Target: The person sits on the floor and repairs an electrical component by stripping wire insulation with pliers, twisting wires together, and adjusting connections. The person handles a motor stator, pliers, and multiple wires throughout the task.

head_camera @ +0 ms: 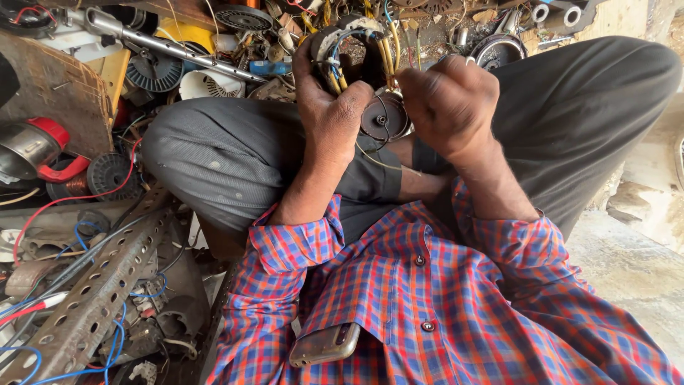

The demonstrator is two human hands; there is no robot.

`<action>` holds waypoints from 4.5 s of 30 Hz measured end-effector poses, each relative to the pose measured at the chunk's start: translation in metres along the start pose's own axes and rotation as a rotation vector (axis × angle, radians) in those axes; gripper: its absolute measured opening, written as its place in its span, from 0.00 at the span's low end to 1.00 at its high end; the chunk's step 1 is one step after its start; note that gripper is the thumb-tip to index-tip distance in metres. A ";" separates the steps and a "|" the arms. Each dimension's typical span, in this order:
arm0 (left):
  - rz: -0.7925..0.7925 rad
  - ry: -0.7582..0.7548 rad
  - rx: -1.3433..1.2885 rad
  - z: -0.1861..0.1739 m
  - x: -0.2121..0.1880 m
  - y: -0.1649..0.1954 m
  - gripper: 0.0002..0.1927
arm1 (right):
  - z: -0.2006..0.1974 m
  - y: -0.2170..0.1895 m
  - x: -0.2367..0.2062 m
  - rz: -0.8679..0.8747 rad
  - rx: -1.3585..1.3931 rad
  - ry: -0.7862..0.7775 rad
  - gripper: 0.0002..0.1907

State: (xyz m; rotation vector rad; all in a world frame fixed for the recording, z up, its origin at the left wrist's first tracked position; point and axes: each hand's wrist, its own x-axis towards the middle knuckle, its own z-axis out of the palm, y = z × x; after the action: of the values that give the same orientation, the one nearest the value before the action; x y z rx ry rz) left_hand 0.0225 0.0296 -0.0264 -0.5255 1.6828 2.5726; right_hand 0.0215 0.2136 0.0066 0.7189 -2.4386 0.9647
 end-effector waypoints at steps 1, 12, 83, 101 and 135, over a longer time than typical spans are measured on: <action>0.036 -0.014 0.021 -0.001 0.000 0.000 0.39 | 0.000 0.000 -0.002 0.138 0.115 -0.026 0.10; 0.266 -0.088 0.272 -0.007 0.000 -0.007 0.39 | 0.006 0.010 -0.012 0.887 0.955 -0.184 0.10; 0.143 -0.086 0.141 -0.006 0.008 -0.005 0.38 | 0.005 -0.010 0.001 0.052 0.053 -0.005 0.09; 0.010 -0.119 -0.011 -0.003 0.004 0.003 0.37 | 0.022 0.009 -0.018 0.611 0.995 0.021 0.02; 0.456 -0.194 0.418 -0.019 0.006 -0.009 0.44 | 0.013 0.002 -0.012 0.765 0.990 -0.098 0.07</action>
State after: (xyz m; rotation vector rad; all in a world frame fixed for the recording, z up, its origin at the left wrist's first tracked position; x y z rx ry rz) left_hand 0.0241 0.0151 -0.0431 0.1408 2.3897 2.2967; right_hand 0.0273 0.2095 -0.0102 0.0286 -2.2106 2.5450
